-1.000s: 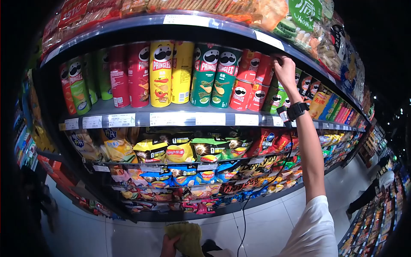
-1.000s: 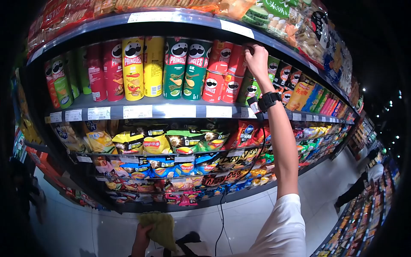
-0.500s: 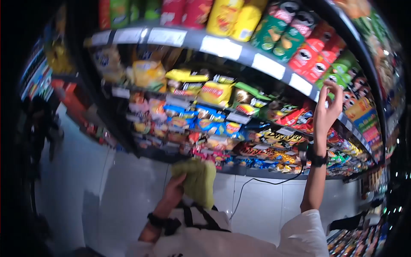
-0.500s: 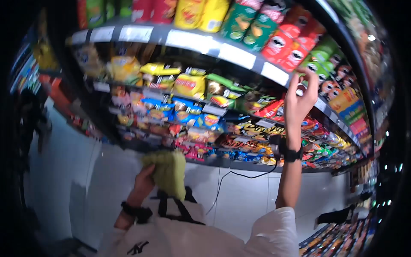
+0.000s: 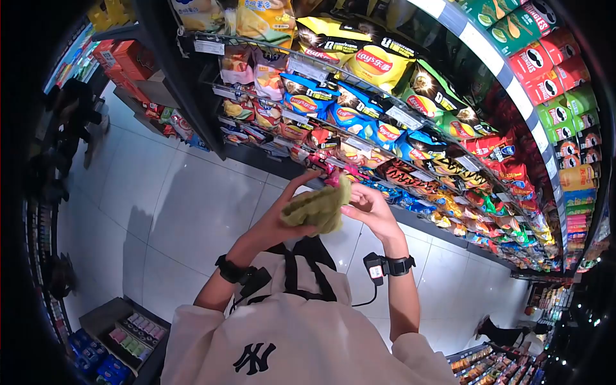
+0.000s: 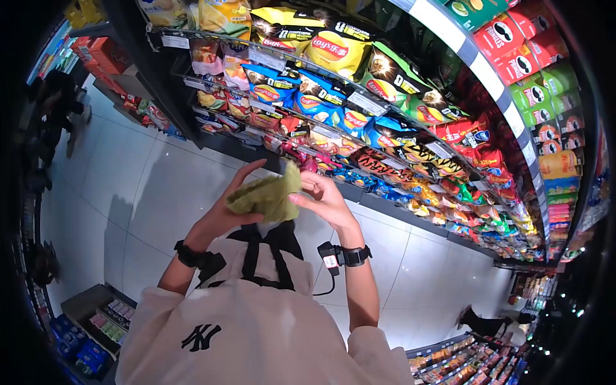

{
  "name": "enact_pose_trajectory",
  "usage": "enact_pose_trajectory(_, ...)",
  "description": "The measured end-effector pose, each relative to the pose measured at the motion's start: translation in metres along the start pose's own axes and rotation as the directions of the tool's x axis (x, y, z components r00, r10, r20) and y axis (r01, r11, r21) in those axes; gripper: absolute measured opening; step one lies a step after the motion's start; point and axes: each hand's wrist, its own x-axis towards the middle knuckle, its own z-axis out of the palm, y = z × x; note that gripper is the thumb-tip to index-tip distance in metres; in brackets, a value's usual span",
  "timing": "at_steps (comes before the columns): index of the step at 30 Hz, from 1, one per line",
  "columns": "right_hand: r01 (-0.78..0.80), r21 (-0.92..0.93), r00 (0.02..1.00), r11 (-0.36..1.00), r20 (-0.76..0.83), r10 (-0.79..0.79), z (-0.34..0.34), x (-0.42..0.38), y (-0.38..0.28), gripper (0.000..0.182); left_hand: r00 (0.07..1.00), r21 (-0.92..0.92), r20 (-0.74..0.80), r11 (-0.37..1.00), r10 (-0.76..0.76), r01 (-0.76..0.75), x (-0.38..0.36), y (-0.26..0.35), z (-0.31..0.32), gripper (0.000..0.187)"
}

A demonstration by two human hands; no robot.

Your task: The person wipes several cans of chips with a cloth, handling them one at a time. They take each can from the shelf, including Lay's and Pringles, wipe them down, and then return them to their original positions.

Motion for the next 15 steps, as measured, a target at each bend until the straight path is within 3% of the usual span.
enact_pose_trajectory(2,-0.018,0.007,0.995,1.0,-0.094,0.018,-0.006,-0.012,0.011,0.021,0.998,0.074,0.061,0.997,-0.032,0.027,-0.009,0.0,-0.01,0.082)
enact_pose_trajectory(4,-0.01,-0.024,0.961,1.0,-0.277,0.003,0.005,-0.019,0.004,0.006,0.997,0.417,0.074,0.907,0.027,-0.055,-0.017,-0.002,-0.022,0.076)
enact_pose_trajectory(5,-0.007,-0.025,0.961,1.0,-0.276,0.0,0.004,-0.023,0.006,0.006,0.997,0.419,0.075,0.906,0.029,-0.058,-0.023,-0.001,-0.026,0.076)
enact_pose_trajectory(7,-0.001,-0.128,0.934,0.992,-0.354,-0.045,0.003,-0.034,0.013,0.007,0.978,0.283,-0.098,0.937,-0.182,0.202,-0.033,0.003,-0.034,0.064)
enact_pose_trajectory(9,-0.002,-0.133,0.92,0.991,-0.389,-0.05,0.008,-0.04,0.019,0.01,0.972,0.332,-0.14,0.916,-0.188,0.225,-0.032,0.004,-0.04,0.057)
enact_pose_trajectory(11,-0.119,-0.427,0.797,0.897,-0.58,-0.171,0.013,-0.039,0.018,0.011,0.967,0.389,-0.176,0.889,-0.187,0.243,-0.027,-0.002,-0.051,0.05)
enact_pose_trajectory(13,-0.101,-0.522,0.743,0.847,-0.605,-0.285,0.03,-0.035,-0.005,0.008,0.924,0.442,-0.348,0.842,-0.155,0.308,-0.022,-0.025,-0.067,0.043)
enact_pose_trajectory(14,-0.079,-0.694,0.723,0.716,-0.534,-0.438,0.034,-0.035,-0.008,0.006,0.931,0.458,-0.339,0.84,-0.139,0.292,-0.018,-0.037,-0.071,0.043)
enact_pose_trajectory(15,-0.067,-0.834,0.696,0.548,-0.432,-0.574,0.038,-0.035,-0.012,0.005,0.939,0.753,-0.315,0.638,0.135,0.161,-0.015,-0.049,-0.073,0.045)
